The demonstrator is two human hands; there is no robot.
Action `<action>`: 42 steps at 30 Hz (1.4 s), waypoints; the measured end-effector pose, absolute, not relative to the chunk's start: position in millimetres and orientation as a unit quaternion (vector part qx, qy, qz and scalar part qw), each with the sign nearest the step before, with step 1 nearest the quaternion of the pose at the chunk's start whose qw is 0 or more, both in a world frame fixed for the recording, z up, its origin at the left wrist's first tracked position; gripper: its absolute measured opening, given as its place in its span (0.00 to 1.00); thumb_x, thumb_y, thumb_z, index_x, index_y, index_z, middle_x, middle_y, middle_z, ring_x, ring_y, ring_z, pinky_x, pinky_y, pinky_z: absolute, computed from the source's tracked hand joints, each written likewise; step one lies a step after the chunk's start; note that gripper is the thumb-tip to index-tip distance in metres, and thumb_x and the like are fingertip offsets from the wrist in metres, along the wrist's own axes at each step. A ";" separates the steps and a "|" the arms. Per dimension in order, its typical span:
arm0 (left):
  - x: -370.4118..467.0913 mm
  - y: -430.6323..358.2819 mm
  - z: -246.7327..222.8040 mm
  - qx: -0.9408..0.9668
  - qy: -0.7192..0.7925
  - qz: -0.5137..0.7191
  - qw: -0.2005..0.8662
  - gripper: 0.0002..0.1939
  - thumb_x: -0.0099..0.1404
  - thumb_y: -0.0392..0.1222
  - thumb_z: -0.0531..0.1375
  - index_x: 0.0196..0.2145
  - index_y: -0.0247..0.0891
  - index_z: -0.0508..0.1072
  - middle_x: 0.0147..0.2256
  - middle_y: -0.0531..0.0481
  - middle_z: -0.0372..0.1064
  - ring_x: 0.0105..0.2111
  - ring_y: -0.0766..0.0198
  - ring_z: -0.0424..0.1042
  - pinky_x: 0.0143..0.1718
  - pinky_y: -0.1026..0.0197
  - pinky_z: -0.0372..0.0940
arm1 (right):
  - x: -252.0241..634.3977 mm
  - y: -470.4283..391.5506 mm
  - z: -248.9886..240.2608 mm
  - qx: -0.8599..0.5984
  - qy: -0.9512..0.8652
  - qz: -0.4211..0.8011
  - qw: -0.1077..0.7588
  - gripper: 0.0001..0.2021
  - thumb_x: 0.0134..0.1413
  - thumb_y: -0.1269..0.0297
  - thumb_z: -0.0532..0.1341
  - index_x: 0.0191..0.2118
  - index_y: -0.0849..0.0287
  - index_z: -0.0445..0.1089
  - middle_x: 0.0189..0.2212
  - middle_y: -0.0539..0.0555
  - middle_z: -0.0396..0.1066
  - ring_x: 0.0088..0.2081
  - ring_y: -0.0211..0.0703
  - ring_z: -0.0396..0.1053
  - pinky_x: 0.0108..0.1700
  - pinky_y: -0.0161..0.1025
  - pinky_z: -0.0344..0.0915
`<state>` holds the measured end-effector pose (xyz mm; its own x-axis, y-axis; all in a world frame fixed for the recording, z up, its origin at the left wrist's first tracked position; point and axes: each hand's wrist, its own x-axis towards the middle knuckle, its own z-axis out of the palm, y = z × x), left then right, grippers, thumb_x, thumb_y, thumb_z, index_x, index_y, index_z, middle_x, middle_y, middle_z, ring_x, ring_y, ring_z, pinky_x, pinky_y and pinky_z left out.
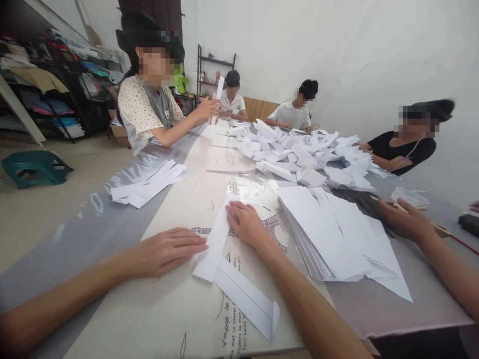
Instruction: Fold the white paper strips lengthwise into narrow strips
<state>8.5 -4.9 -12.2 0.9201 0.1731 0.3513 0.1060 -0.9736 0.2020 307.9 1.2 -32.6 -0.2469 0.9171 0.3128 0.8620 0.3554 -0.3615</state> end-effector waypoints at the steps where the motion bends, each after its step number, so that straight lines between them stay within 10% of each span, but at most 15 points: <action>1: 8.2 -3.5 -13.8 0.979 0.067 0.179 0.068 0.25 0.77 0.34 0.49 0.68 0.43 0.59 0.59 0.44 0.70 0.58 0.53 0.69 0.61 0.47 0.63 | 308.6 1.0 -32.2 -0.565 -0.786 0.064 0.242 0.18 0.68 0.62 0.54 0.57 0.56 0.74 0.61 0.60 0.69 0.62 0.55 0.66 0.66 0.60 0.58; 15: 3.5 4.6 -11.7 0.929 0.326 0.171 0.027 0.17 0.78 0.40 0.45 0.41 0.38 0.72 0.40 0.45 0.71 0.40 0.58 0.73 0.43 0.56 0.70 | 301.4 -13.6 -24.1 -0.508 -0.813 0.144 0.244 0.17 0.66 0.59 0.60 0.58 0.51 0.73 0.62 0.54 0.69 0.65 0.53 0.63 0.67 0.59 0.59; 42: -4.1 10.9 -28.8 0.949 0.257 0.179 0.034 0.31 0.70 0.25 0.44 0.66 0.44 0.59 0.65 0.44 0.60 0.63 0.57 0.64 0.61 0.51 0.65 | 278.7 -19.4 -27.1 -0.397 -0.845 0.215 0.288 0.14 0.64 0.62 0.63 0.53 0.50 0.77 0.59 0.52 0.72 0.64 0.49 0.65 0.69 0.57 0.56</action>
<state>-4.1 10.9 -28.8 0.8036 0.5006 0.3221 0.4765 -0.8652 0.1559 278.7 -19.4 -27.1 -0.5194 0.7940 0.3158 0.5467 0.5928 -0.5913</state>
